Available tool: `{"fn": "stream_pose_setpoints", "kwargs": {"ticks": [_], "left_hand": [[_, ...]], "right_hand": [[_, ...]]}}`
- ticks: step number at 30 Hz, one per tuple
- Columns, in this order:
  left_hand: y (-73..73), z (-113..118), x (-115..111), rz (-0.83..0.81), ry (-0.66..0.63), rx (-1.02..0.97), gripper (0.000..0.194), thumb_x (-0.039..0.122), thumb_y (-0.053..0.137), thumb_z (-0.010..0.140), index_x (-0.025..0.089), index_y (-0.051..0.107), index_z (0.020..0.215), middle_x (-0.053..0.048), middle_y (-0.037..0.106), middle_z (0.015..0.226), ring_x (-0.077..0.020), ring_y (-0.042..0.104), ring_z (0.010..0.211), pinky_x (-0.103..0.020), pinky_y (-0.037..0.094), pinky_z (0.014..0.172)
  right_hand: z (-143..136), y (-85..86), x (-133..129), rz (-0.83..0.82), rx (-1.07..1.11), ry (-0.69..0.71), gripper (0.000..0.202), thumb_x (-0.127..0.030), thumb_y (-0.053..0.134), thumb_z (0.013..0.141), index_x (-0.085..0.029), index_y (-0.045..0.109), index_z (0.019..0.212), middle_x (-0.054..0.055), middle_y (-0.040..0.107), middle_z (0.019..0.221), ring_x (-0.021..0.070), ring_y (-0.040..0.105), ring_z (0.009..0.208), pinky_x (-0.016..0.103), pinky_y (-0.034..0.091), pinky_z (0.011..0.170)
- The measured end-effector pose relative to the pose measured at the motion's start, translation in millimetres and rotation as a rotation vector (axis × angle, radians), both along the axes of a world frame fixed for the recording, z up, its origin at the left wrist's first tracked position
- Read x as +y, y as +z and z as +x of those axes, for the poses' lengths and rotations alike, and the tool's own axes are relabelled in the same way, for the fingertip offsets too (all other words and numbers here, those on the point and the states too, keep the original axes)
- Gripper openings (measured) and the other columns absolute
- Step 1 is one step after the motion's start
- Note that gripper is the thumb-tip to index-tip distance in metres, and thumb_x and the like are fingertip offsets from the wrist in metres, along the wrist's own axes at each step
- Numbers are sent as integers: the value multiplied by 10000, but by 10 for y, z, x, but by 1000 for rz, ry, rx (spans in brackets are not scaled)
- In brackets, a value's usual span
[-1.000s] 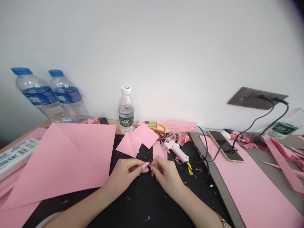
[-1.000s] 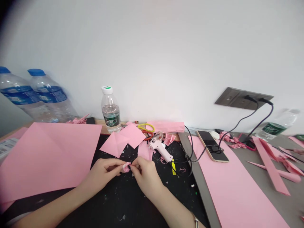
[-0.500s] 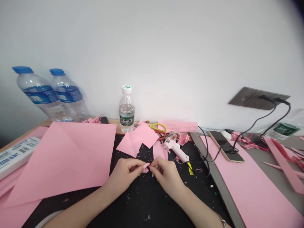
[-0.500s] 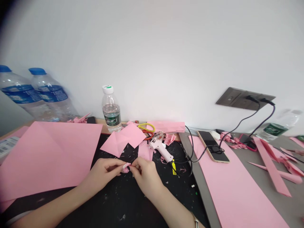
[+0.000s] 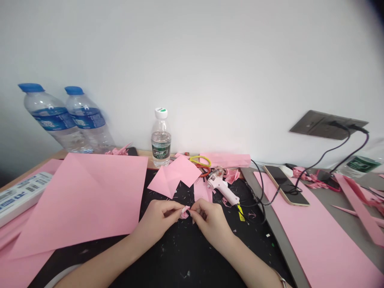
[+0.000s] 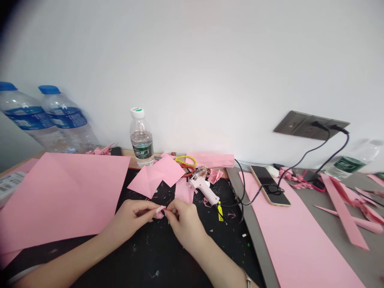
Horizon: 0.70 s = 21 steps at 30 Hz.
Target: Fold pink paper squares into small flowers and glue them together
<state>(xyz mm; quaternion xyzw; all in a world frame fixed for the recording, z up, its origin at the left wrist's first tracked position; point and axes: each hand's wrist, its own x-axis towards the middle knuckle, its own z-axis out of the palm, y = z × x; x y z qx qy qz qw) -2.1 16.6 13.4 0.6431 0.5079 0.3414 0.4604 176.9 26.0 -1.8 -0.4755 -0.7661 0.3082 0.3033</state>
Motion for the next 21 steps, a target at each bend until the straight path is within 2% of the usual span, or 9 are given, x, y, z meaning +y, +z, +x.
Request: {"fn": "stream_pose_setpoints", "kwargs": {"ticks": [11, 21], "left_hand": [[-41, -11, 22, -119, 34, -86, 269, 357, 544, 816, 163, 729, 838, -53, 739, 818, -205, 662, 788, -262, 526, 678], [-27, 1, 17, -44, 10, -20, 246, 325, 538, 814, 180, 736, 800, -34, 738, 761, -195, 657, 736, -257, 503, 654]], "right_hand": [[8, 3, 2, 7, 17, 6, 107, -152, 534, 834, -171, 568, 735, -36, 551, 560, 89, 470, 469, 184, 356, 455], [13, -39, 22, 26, -9, -5, 106, -161, 580, 813, -170, 579, 707, -33, 557, 558, 92, 477, 479, 187, 352, 469]]}}
